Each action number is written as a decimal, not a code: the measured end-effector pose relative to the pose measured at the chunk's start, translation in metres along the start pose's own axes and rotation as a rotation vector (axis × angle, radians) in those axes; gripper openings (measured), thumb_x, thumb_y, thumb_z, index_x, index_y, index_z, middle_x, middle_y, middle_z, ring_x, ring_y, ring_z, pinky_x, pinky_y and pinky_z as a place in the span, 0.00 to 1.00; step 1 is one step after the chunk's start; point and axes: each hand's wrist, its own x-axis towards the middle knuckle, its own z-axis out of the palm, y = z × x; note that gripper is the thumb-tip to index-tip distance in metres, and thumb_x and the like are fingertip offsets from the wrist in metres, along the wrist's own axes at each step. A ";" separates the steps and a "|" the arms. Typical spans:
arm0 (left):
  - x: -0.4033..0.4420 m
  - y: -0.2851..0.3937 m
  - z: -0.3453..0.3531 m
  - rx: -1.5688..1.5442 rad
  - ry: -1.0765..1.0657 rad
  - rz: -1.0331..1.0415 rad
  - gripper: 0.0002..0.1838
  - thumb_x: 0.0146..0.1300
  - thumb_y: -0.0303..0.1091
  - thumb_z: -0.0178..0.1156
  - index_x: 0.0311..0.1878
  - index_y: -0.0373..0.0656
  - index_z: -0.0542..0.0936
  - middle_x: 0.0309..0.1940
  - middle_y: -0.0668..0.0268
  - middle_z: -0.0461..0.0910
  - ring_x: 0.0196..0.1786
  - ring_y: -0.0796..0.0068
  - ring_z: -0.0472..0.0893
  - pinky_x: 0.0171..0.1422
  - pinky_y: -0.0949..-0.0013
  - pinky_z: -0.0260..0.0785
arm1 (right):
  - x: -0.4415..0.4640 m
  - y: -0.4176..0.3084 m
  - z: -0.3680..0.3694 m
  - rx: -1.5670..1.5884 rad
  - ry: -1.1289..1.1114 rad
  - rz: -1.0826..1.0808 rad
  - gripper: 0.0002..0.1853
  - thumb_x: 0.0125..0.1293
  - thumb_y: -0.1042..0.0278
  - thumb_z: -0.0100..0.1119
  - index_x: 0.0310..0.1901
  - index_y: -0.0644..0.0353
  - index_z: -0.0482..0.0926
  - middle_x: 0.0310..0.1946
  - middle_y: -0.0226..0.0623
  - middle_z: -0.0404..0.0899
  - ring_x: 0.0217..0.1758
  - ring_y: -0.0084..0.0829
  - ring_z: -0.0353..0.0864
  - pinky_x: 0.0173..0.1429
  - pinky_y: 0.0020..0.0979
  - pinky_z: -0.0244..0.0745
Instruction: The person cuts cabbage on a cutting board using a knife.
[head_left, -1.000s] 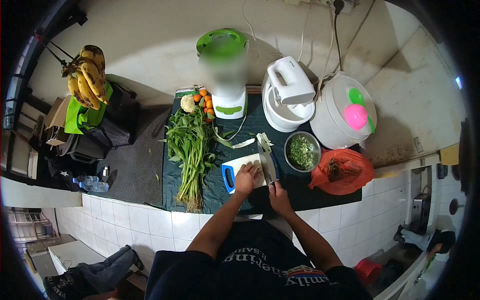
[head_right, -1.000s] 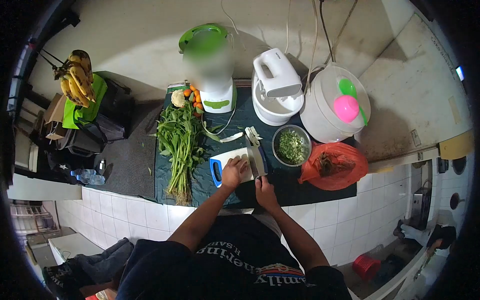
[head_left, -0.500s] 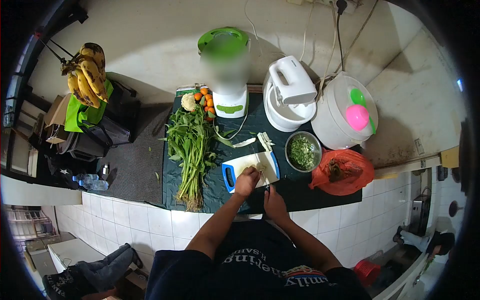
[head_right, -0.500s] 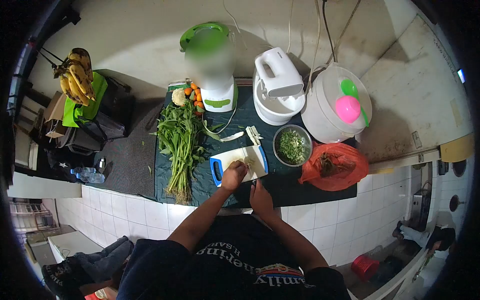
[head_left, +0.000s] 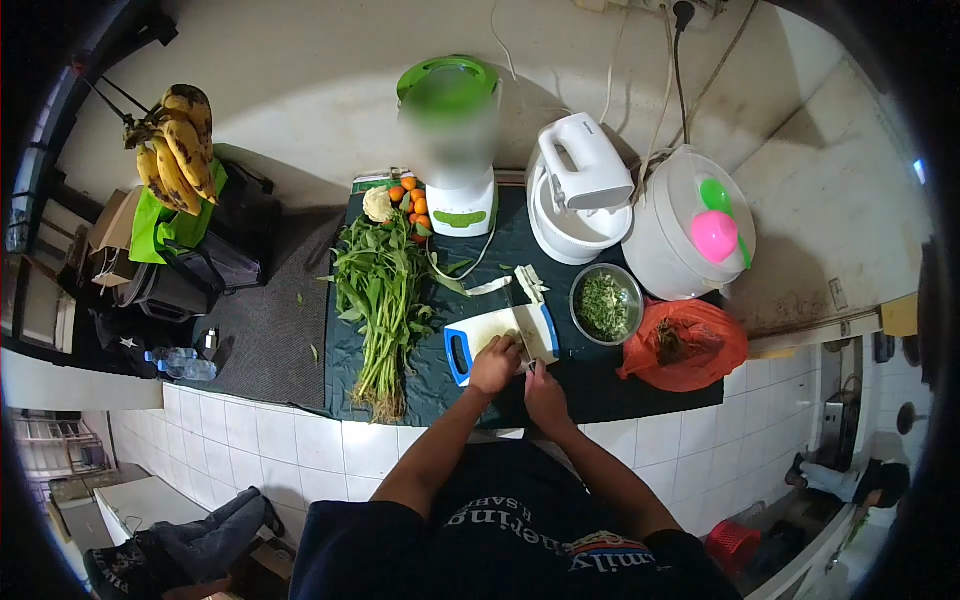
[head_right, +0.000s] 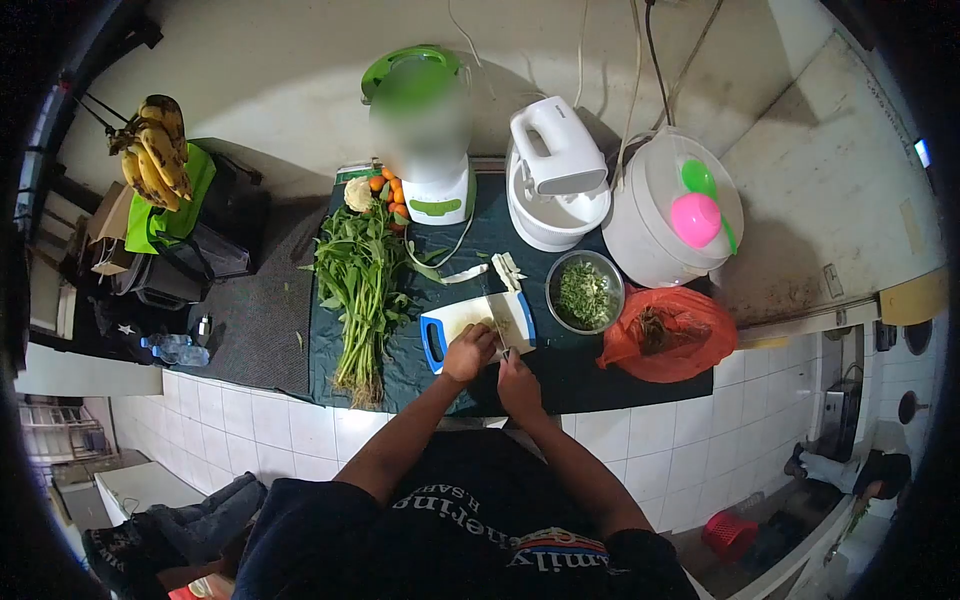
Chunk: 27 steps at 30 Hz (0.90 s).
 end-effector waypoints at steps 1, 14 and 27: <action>0.000 -0.002 0.001 -0.008 -0.004 0.016 0.09 0.62 0.33 0.64 0.44 0.43 0.85 0.46 0.63 0.80 0.51 0.59 0.81 0.55 0.59 0.78 | 0.002 0.001 0.002 0.020 0.035 -0.045 0.20 0.80 0.61 0.47 0.63 0.69 0.69 0.43 0.62 0.83 0.45 0.63 0.84 0.50 0.57 0.79; 0.001 0.001 -0.005 -0.082 -0.012 -0.051 0.07 0.65 0.31 0.64 0.44 0.40 0.86 0.46 0.61 0.82 0.50 0.54 0.82 0.54 0.55 0.78 | -0.026 0.001 -0.007 0.043 -0.057 0.036 0.22 0.81 0.60 0.46 0.66 0.69 0.67 0.46 0.63 0.83 0.46 0.64 0.84 0.49 0.59 0.79; -0.002 -0.001 -0.004 -0.116 -0.002 -0.077 0.09 0.63 0.30 0.65 0.45 0.42 0.87 0.44 0.61 0.82 0.50 0.55 0.82 0.54 0.56 0.77 | -0.005 0.005 -0.002 0.019 0.051 -0.074 0.19 0.81 0.60 0.46 0.60 0.68 0.69 0.44 0.59 0.83 0.43 0.60 0.85 0.46 0.55 0.81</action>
